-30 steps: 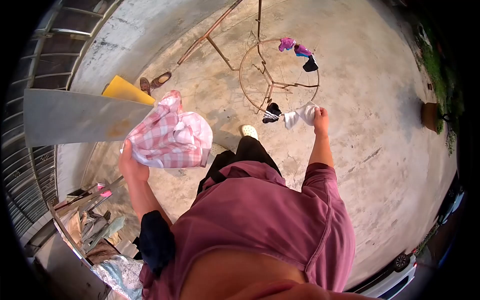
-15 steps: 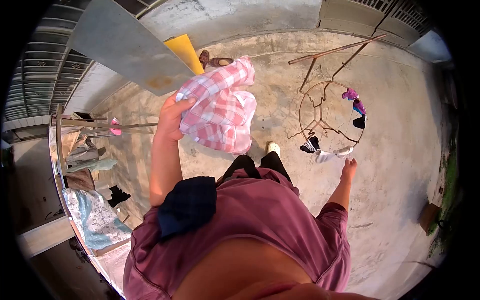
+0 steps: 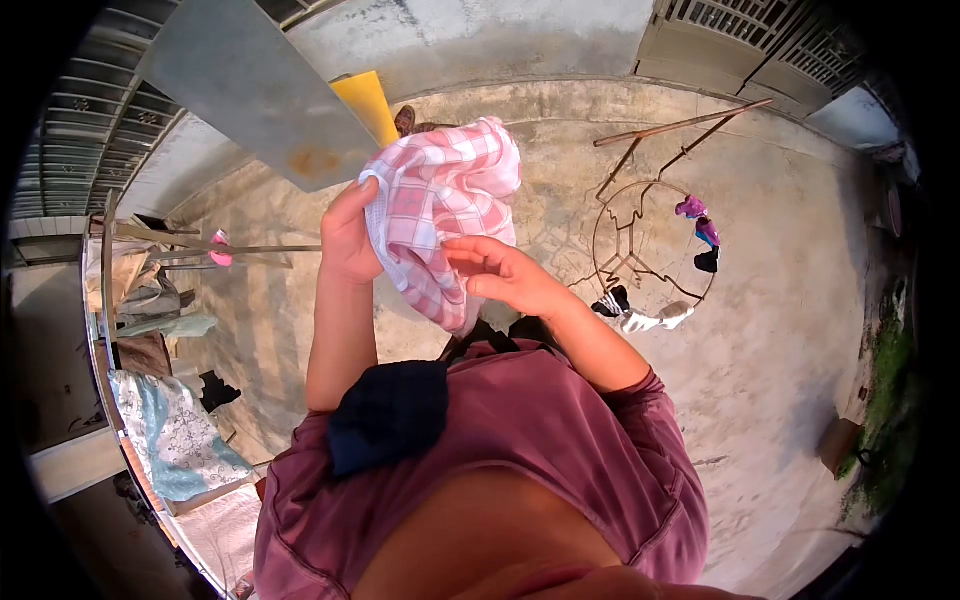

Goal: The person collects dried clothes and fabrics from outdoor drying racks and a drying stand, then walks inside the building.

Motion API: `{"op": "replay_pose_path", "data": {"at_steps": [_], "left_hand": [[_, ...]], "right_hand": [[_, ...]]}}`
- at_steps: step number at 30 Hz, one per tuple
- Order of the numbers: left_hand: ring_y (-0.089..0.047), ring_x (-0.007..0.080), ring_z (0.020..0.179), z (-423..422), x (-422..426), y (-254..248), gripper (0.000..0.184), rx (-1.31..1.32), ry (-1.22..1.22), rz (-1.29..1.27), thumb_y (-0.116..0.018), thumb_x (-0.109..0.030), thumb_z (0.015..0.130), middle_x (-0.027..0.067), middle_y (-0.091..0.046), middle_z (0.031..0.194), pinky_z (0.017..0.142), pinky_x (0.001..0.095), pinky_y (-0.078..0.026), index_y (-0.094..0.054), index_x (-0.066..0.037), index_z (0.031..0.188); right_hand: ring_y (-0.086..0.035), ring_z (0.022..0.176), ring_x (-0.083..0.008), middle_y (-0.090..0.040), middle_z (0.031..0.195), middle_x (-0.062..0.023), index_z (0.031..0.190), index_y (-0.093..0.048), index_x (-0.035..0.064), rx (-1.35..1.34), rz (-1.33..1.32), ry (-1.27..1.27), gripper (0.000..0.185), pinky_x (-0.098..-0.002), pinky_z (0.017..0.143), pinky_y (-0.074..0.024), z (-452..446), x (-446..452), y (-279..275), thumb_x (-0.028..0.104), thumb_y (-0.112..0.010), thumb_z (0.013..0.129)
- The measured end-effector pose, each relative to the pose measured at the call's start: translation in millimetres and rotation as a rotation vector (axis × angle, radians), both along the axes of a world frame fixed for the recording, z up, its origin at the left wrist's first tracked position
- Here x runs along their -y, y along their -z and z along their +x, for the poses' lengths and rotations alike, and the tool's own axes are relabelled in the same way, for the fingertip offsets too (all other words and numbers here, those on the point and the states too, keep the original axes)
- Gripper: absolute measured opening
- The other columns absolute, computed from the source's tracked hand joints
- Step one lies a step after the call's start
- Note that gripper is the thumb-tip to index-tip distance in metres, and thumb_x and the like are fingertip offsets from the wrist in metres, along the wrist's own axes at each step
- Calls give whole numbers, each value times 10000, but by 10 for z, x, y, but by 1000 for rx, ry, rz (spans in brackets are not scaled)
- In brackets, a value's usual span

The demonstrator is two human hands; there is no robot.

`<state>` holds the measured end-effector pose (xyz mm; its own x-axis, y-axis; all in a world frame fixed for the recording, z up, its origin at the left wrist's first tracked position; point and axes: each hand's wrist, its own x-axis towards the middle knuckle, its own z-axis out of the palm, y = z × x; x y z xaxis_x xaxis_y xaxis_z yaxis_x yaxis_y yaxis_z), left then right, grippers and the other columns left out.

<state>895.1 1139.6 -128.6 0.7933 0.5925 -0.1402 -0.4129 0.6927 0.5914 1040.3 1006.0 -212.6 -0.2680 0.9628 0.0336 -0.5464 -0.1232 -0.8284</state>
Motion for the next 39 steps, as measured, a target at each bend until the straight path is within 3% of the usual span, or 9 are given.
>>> {"op": "replay_pose_path", "data": {"at_steps": [9, 12, 17, 22, 25, 29, 31, 34, 39], "left_hand": [[-276, 326, 1217, 302, -77, -109, 741, 47, -119, 216, -444, -401, 824, 195, -246, 1320, 1013, 450, -191, -95, 52, 1295], [-292, 245, 1179, 703, -53, -79, 728, 127, -89, 230, -508, -395, 791, 84, -207, 1327, 879, 397, -365, -106, -109, 1327], [-266, 275, 1206, 1495, 148, -101, 716, 275, 145, 361, -486, -382, 810, 88, -197, 1344, 865, 460, -380, -89, -115, 1343], [-279, 267, 1204, 1865, 170, 346, 556, -187, 151, 358, -496, -227, 828, 107, -290, 1313, 859, 445, -380, -256, -33, 1291], [-372, 262, 1147, 1774, 139, 520, 432, -380, 148, 328, -487, -203, 832, 121, -400, 1238, 837, 404, -398, -388, -21, 1211], [-499, 250, 1009, 1615, 109, 625, 365, -429, 227, 309, -470, -203, 838, 125, -488, 1138, 798, 363, -419, -447, -15, 1150], [-522, 246, 972, 1478, 82, 700, 365, -447, 252, 305, -467, -208, 839, 127, -497, 1125, 790, 358, -423, -447, -16, 1148], [-544, 219, 911, 1242, 16, 883, 331, -511, 189, 204, -451, -201, 839, 115, -537, 1059, 754, 333, -434, -467, -24, 1118], [-543, 234, 910, 1054, 22, 1070, 335, -643, 141, 112, -465, -215, 832, 118, -534, 1056, 762, 346, -432, -468, -25, 1108]], "right_hand": [[-513, 1008, -215, -505, 1109, -138, 1174, -393, -35, -425, 79, 411, 366, -342, 863, -429, 908, -317, -710, 76, -443, 830], [-504, 1021, -232, -481, 1144, -150, 1196, -369, -25, -362, 99, 529, 385, -343, 864, -427, 1525, -209, -757, 128, -424, 847], [-494, 1042, -263, -467, 1167, -161, 1208, -362, -8, -267, 170, 729, 378, -372, 887, -415, 2316, 95, -835, 150, -392, 866], [-567, 853, -173, -575, 980, -102, 1071, -502, -1, 189, -299, 1121, 280, -300, 754, -464, 3237, 209, -192, 142, -487, 831], [-563, 773, -145, -592, 899, -78, 1029, -531, 0, 353, -413, 1094, 250, -257, 700, -452, 3395, 361, 152, 142, -504, 825], [-552, 855, -156, -581, 958, -96, 1050, -520, -16, 456, -432, 1125, 279, -262, 761, -435, 3503, 475, 330, 139, -514, 817], [-516, 957, -171, -556, 1031, -124, 1069, -510, -28, 1003, -363, 1450, 300, -271, 824, -406, 3335, 503, 243, 122, -520, 810], [-552, 884, -160, -514, 1072, -134, 1095, -496, -11, 997, -67, 1412, 332, -271, 766, -434, 2932, 626, 157, 103, -550, 788], [-570, 821, -173, -586, 899, -93, 932, -572, 12, 986, -293, 1037, 168, -274, 703, -459, 1818, 631, 297, 77, -560, 778]]}}
